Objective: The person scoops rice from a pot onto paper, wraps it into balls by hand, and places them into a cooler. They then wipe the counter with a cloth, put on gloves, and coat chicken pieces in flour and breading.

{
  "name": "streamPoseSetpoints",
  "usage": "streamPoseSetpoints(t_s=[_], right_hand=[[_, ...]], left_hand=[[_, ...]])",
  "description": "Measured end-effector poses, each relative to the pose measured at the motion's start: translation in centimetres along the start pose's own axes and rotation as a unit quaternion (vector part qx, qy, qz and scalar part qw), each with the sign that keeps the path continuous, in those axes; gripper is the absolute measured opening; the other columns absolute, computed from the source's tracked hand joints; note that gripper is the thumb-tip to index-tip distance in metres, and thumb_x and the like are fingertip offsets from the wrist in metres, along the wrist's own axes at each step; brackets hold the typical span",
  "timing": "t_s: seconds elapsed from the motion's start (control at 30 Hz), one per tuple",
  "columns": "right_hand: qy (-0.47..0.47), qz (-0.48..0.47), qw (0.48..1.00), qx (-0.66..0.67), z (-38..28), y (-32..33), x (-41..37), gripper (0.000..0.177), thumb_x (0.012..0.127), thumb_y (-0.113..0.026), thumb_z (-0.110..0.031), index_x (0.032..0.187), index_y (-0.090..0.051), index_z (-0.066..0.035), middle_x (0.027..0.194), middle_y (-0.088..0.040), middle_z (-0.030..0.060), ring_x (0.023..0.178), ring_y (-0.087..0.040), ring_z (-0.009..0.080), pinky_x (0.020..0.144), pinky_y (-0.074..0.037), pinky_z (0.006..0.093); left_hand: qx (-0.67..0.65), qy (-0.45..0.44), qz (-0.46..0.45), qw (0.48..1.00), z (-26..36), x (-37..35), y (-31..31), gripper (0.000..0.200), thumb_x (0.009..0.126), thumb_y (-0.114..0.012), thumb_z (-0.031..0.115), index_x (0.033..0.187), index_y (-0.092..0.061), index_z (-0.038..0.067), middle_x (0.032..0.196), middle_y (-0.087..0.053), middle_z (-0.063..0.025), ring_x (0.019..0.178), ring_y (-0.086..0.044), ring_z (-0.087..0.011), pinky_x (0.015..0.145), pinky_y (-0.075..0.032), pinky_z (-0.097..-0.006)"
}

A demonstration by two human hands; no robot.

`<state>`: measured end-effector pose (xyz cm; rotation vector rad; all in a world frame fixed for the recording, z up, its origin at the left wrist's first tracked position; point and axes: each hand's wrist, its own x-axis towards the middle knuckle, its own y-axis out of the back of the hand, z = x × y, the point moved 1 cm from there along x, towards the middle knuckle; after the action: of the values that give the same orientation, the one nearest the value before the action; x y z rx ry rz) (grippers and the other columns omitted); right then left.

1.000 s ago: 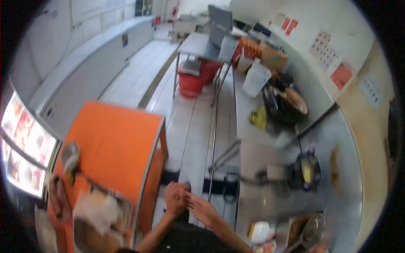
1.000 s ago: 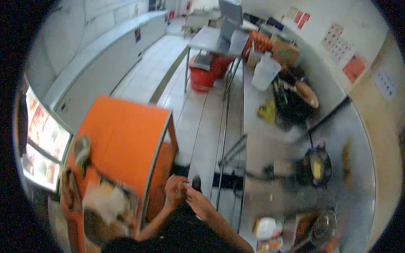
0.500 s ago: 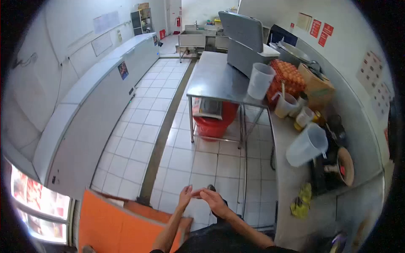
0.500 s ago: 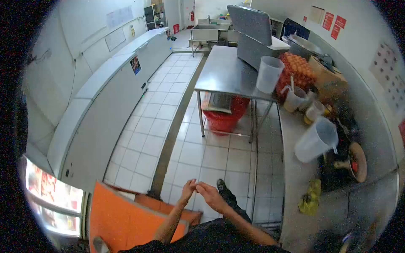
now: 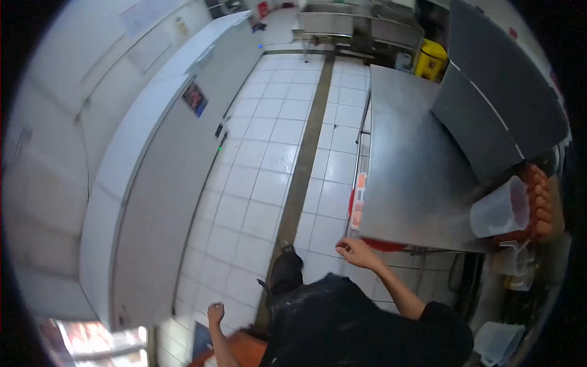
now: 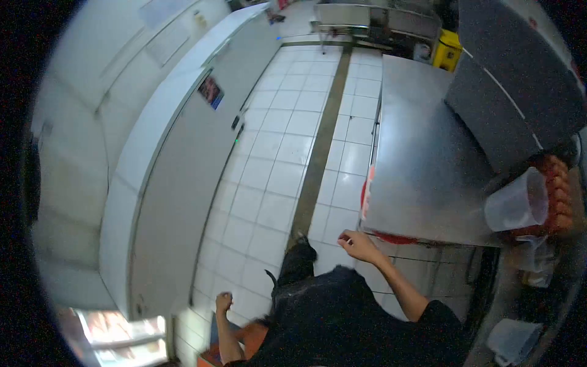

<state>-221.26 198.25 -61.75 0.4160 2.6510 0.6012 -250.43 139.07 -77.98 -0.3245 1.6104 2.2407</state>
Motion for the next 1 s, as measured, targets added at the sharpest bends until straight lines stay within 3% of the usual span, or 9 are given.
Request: streamPoseSetpoints(t_s=[0.07, 0.1, 0.13, 0.2, 0.4, 0.53, 0.63, 0.77, 1.0], right_hand=[[-0.074, 0.034, 0.995, 0.057, 0.1, 4.6, 7.9, 0.033, 0.091, -0.057, -0.03, 0.107, -0.061, -0.002, 0.096, -0.067, 0.0161, 0.09, -0.065, 0.0292, 0.079, -0.05, 0.04], [-0.118, 0.044, 0.99, 0.058, -0.1, 6.0, 9.4, 0.032, 0.091, -0.058, -0.03, 0.106, -0.062, -0.002, 0.096, -0.067, 0.016, 0.09, -0.065, 0.0289, 0.079, -0.05, 0.0393], [-0.156, 0.054, 0.984, 0.059, -0.4, 7.0, 10.5, 0.032, 0.091, -0.058, -0.03, 0.105, -0.062, -0.002, 0.096, -0.067, 0.016, 0.09, -0.065, 0.0285, 0.079, -0.05, 0.0385], [-0.182, 0.118, 0.969, 0.119, 0.2, 9.7, 13.9, 0.032, 0.09, -0.058, -0.028, 0.104, -0.062, 0.0, 0.093, -0.067, 0.0152, 0.088, -0.065, 0.0261, 0.077, -0.05, 0.0359], [-0.262, 0.286, 0.913, 0.128, 6.8, 25.8, 34.6, 0.034, 0.088, -0.06, -0.03, 0.107, -0.063, -0.002, 0.094, -0.068, 0.0155, 0.088, -0.066, 0.028, 0.077, -0.05, 0.0373], [-0.253, 0.334, 0.908, -0.025, 13.1, 40.1, 52.7, 0.03, 0.087, -0.062, -0.028, 0.109, -0.061, -0.008, 0.091, -0.068, 0.0195, 0.09, -0.064, 0.0357, 0.077, -0.05, 0.0455], [-0.153, 0.36, 0.917, 0.077, 12.2, 52.5, 62.4, 0.022, 0.082, -0.055, -0.01, 0.103, -0.062, -0.008, 0.077, -0.066, 0.0163, 0.068, -0.063, 0.034, 0.064, -0.048, 0.045], [-0.027, 0.439, 0.894, 0.085, 15.6, 64.5, 72.9, 0.032, 0.079, -0.055, -0.007, 0.111, -0.057, -0.005, 0.107, -0.058, 0.0175, 0.097, -0.057, 0.0313, 0.087, -0.046, 0.0391], [-0.311, 0.496, 0.792, 0.176, 24.9, 79.4, 76.2, 0.037, 0.083, -0.061, -0.026, 0.112, -0.058, -0.005, 0.104, -0.063, 0.0211, 0.098, -0.061, 0.0363, 0.083, -0.048, 0.0447]], left_hand=[[0.198, -0.33, 0.28, 0.879, 9.0, 19.5, -0.1, 0.039, 0.088, -0.052, 0.036, 0.093, -0.066, 0.0, 0.069, -0.065, -0.0124, 0.056, -0.063, -0.0237, 0.053, -0.051, -0.0363], [0.091, -0.185, -0.021, 0.978, 15.7, 30.1, 1.4, 0.035, 0.088, -0.055, 0.035, 0.094, -0.064, 0.002, 0.075, -0.064, -0.0102, 0.059, -0.061, -0.0202, 0.053, -0.05, -0.0348], [0.033, -0.161, -0.075, 0.984, 28.6, 32.4, 5.5, 0.043, 0.091, -0.049, 0.038, 0.086, -0.064, -0.002, 0.07, -0.064, -0.0139, 0.065, -0.063, -0.0274, 0.061, -0.05, -0.0432], [-0.165, -0.134, -0.142, 0.967, 50.3, 38.4, 10.7, 0.032, 0.093, -0.054, 0.028, 0.098, -0.061, -0.003, 0.075, -0.062, -0.0064, 0.065, -0.059, -0.0125, 0.057, -0.047, -0.0273], [-0.169, -0.45, -0.001, 0.877, 94.3, 47.8, 13.8, 0.024, 0.097, -0.05, 0.018, 0.107, -0.061, -0.002, 0.083, -0.064, -0.0076, 0.077, -0.06, -0.0127, 0.069, -0.048, -0.0266], [-0.136, -0.48, -0.072, 0.863, 105.6, 58.9, 5.1, 0.025, 0.096, -0.052, 0.022, 0.103, -0.064, 0.001, 0.082, -0.067, -0.0072, 0.071, -0.061, -0.0159, 0.063, -0.045, -0.0283], [0.014, -0.488, -0.114, 0.866, 100.8, 75.7, -7.4, 0.036, 0.095, -0.049, 0.034, 0.094, -0.064, 0.002, 0.075, -0.065, -0.0106, 0.066, -0.06, -0.0196, 0.061, -0.047, -0.0346], [0.208, -0.284, -0.436, 0.828, 107.5, 73.9, -11.4, 0.033, 0.094, -0.05, 0.033, 0.095, -0.064, 0.003, 0.079, -0.066, -0.0092, 0.071, -0.061, -0.0194, 0.061, -0.049, -0.0343], [0.318, -0.324, -0.504, 0.735, 146.7, 79.8, -19.9, 0.029, 0.092, -0.051, 0.032, 0.096, -0.064, 0.006, 0.086, -0.068, -0.0068, 0.079, -0.064, -0.0189, 0.061, -0.051, -0.0336]])
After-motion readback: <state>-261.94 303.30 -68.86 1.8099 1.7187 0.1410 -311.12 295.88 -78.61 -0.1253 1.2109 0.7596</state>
